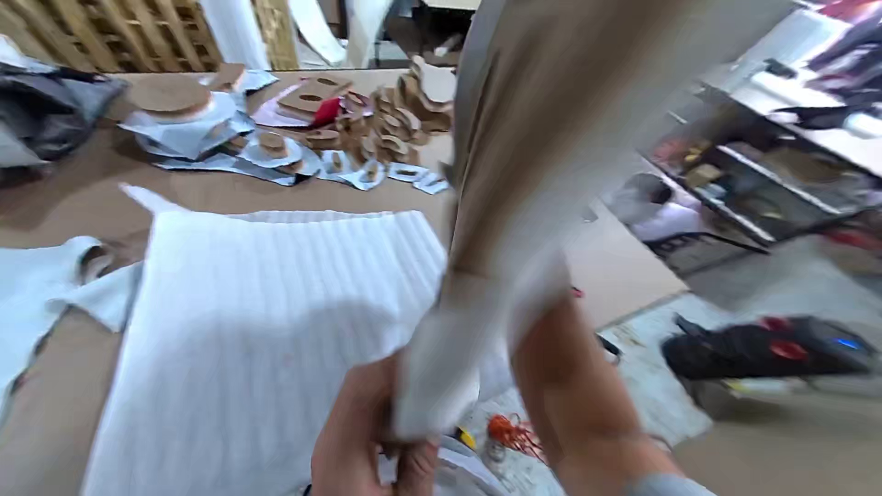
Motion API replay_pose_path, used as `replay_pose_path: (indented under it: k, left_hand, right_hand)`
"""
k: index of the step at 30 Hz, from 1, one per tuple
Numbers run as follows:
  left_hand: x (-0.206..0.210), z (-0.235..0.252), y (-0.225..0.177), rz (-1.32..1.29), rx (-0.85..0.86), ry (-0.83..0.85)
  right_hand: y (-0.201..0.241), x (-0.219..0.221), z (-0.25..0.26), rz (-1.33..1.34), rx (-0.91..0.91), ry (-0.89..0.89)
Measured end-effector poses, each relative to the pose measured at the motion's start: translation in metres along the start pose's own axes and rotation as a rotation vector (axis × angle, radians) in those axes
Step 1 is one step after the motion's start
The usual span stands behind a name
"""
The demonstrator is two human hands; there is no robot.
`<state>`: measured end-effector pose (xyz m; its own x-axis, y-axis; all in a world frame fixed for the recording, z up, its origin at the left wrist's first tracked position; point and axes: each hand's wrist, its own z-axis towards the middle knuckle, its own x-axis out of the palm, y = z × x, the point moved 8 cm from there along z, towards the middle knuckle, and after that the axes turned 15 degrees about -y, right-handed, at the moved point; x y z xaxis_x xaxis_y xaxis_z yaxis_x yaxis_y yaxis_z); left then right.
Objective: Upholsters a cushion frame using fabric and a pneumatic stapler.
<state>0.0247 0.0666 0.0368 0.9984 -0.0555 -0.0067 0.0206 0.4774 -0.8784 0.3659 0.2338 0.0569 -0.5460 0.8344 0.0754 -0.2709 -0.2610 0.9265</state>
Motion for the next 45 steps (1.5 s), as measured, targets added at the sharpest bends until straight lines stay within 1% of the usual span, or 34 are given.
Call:
replay_pose_path:
  k: [1, 2, 4, 5, 7, 10, 11, 12, 13, 14, 15, 16, 17, 18, 19, 20, 21, 22, 24, 25, 26, 28, 30, 32, 35, 37, 39, 41, 42, 44, 45]
  left_hand:
    - [-0.014, 0.007, 0.019, -0.121, -0.21, -0.094]
    - [-0.025, 0.011, 0.044, -0.247, -0.388, -0.171]
    - [-0.042, 0.003, 0.098, -0.38, -0.651, -0.272]
    - [-0.045, -0.007, 0.12, -0.412, -0.768, -0.299]
    - [-0.041, -0.039, 0.154, -0.461, -0.971, -0.34]
    - [-0.02, -0.092, 0.181, -0.596, -1.243, -0.409]
    - [-0.011, -0.106, 0.188, -0.624, -1.319, -0.4]
    - [-0.002, -0.119, 0.196, -0.596, -1.379, -0.324]
    - [0.006, -0.132, 0.201, -0.496, -1.432, -0.178]
    - [0.011, -0.14, 0.202, -0.344, -1.432, 0.041]
    - [0.012, -0.143, 0.199, -0.173, -1.323, 0.27]
    - [0.008, -0.136, 0.192, 0.027, -1.1, 0.434]
    - [0.002, -0.122, 0.181, 0.244, -0.771, 0.502]
    - [-0.003, -0.104, 0.168, 0.443, -0.413, 0.48]
    - [-0.003, -0.087, 0.158, 0.602, -0.111, 0.443]
    - [0.001, -0.075, 0.155, 0.725, 0.099, 0.43]
    - [0.007, -0.068, 0.159, 0.82, 0.226, 0.448]
    - [0.013, -0.065, 0.169, 0.886, 0.29, 0.475]
    - [0.023, -0.071, 0.188, 0.937, 0.316, 0.515]
    - [0.027, -0.077, 0.194, 0.942, 0.307, 0.519]
    - [0.031, -0.082, 0.196, 0.944, 0.298, 0.505]
    - [0.034, -0.09, 0.199, 0.96, 0.298, 0.477]
    - [0.033, -0.094, 0.202, 0.971, 0.332, 0.467]
    - [0.033, -0.097, 0.203, 0.998, 0.393, 0.475]
    - [0.029, -0.103, 0.207, 1.004, 0.48, 0.469]
    - [0.027, -0.104, 0.208, 0.981, 0.498, 0.442]
    - [0.025, -0.105, 0.209, 0.96, 0.479, 0.391]
    - [0.026, -0.108, 0.208, 0.949, 0.447, 0.351]
    - [0.027, -0.108, 0.208, 0.952, 0.441, 0.349]
    - [0.028, -0.108, 0.207, 0.947, 0.425, 0.347]
    - [0.028, -0.108, 0.208, 0.931, 0.412, 0.343]
  right_hand:
    - [0.013, -0.005, -0.015, -0.221, 0.02, -0.048]
    - [0.016, -0.004, -0.025, -0.435, 0.02, -0.014]
    - [0.005, 0.016, -0.041, -0.764, -0.023, 0.182]
    - [-0.007, 0.032, -0.047, -0.862, -0.051, 0.265]
    - [-0.035, 0.072, -0.059, -0.953, -0.169, 0.402]
    - [-0.081, 0.142, -0.092, -0.923, -0.384, 0.696]
    - [-0.094, 0.165, -0.107, -0.886, -0.448, 0.801]
    - [-0.107, 0.186, -0.123, -0.85, -0.517, 0.887]
    - [-0.12, 0.201, -0.138, -0.79, -0.597, 0.948]
    - [-0.132, 0.21, -0.149, -0.716, -0.67, 0.993]
    - [-0.14, 0.21, -0.156, -0.655, -0.71, 1.028]
    - [-0.141, 0.202, -0.156, -0.62, -0.715, 1.037]
    - [-0.135, 0.184, -0.15, -0.609, -0.691, 1.004]
    - [-0.127, 0.154, -0.14, -0.64, -0.637, 0.946]
    - [-0.122, 0.113, -0.128, -0.696, -0.581, 0.862]
    - [-0.12, 0.065, -0.117, -0.781, -0.533, 0.767]
    - [-0.124, 0.013, -0.109, -0.891, -0.484, 0.674]
    - [-0.133, -0.037, -0.102, -0.998, -0.424, 0.597]
    - [-0.16, -0.123, -0.091, -1.147, -0.285, 0.479]
    - [-0.174, -0.155, -0.088, -1.195, -0.217, 0.458]
    - [-0.187, -0.178, -0.087, -1.216, -0.168, 0.467]
    - [-0.203, -0.197, -0.089, -1.21, -0.161, 0.549]
    - [-0.207, -0.202, -0.091, -1.168, -0.2, 0.616]
    - [-0.208, -0.204, -0.085, -1.147, -0.237, 0.625]
    - [-0.206, -0.198, -0.075, -1.192, -0.276, 0.696]
    - [-0.187, -0.197, -0.067, -1.25, -0.269, 0.698]
    - [-0.147, -0.194, -0.062, -1.313, -0.241, 0.655]
    - [-0.101, -0.188, -0.076, -1.31, -0.135, 0.645]
    - [-0.08, -0.18, -0.091, -1.26, -0.069, 0.645]
    - [-0.04, -0.147, -0.134, -1.055, 0.106, 0.664]
    - [-0.028, -0.128, -0.157, -0.956, 0.229, 0.67]
